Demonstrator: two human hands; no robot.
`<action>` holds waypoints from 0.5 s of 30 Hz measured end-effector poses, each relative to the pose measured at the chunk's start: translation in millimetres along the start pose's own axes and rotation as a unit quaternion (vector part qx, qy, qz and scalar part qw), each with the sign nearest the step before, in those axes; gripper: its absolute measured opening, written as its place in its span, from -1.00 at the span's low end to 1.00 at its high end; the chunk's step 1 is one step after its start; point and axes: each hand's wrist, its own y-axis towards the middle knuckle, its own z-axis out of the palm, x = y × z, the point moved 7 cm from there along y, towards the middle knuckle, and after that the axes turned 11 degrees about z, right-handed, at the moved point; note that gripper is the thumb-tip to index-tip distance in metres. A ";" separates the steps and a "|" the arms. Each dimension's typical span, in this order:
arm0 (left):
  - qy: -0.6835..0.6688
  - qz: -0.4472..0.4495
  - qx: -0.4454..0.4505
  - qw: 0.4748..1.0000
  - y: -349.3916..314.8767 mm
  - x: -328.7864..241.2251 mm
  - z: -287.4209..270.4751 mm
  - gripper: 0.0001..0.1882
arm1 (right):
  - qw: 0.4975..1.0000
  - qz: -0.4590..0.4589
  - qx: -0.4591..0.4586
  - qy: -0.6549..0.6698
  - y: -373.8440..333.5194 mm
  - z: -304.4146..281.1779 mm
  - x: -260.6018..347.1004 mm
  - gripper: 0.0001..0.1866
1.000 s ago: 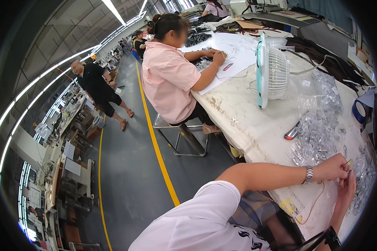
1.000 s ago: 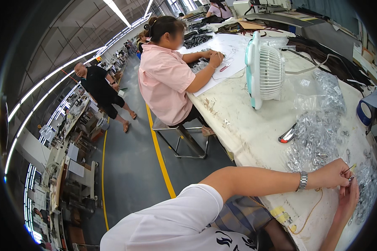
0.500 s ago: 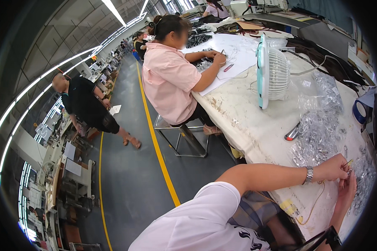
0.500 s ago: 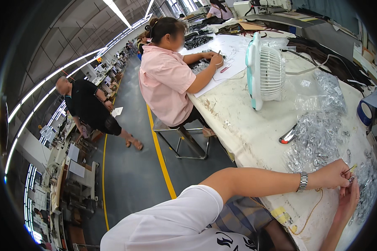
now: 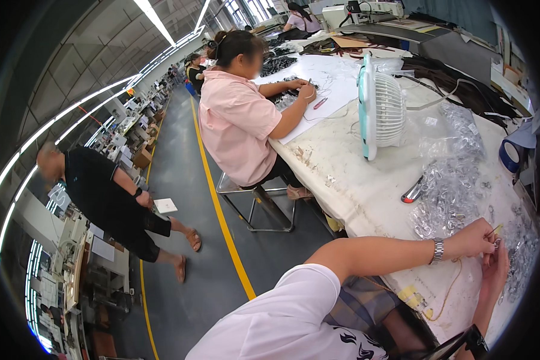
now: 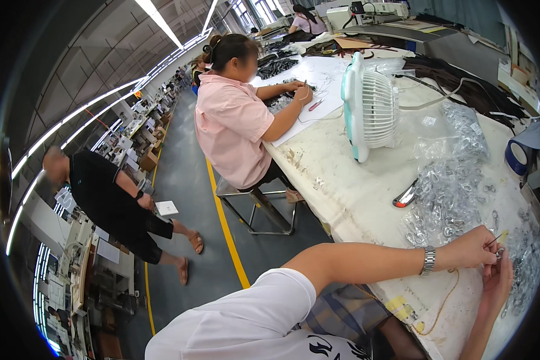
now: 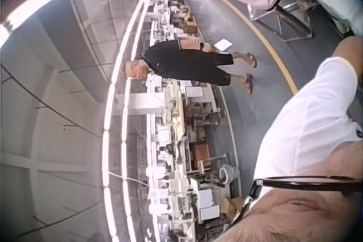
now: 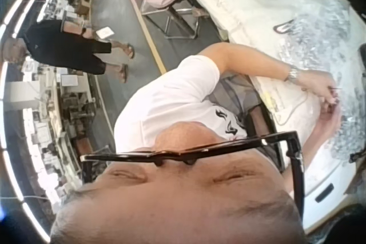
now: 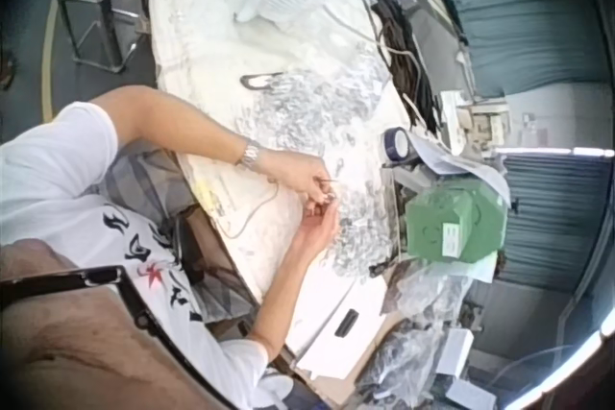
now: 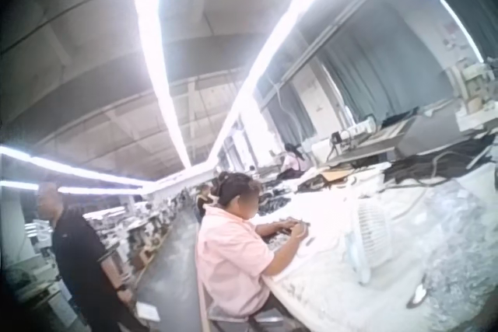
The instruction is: The person assembles small metal rings and hardware components by hand at a workbench.
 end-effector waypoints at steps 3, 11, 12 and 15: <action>0.015 -0.009 0.008 1.000 0.0 0.0 0.7 -0.80 | 0.999 -0.018 -0.030 0.018 -0.1 -3.5 -1.4 -0.62; 0.006 -0.013 -0.013 1.000 -6.3 1.1 -2.9 -0.82 | 0.999 -0.011 -0.027 0.024 -0.8 1.4 -7.0 -0.67; 0.003 -0.012 -0.010 1.000 -5.6 -0.4 -0.8 -0.82 | 0.999 -0.013 -0.030 0.023 -3.3 -1.2 -4.0 -0.67; -0.029 -0.014 0.019 0.999 -0.4 5.0 18.9 -0.86 | 0.999 -0.026 -0.025 0.011 -23.2 -14.4 8.3 -0.67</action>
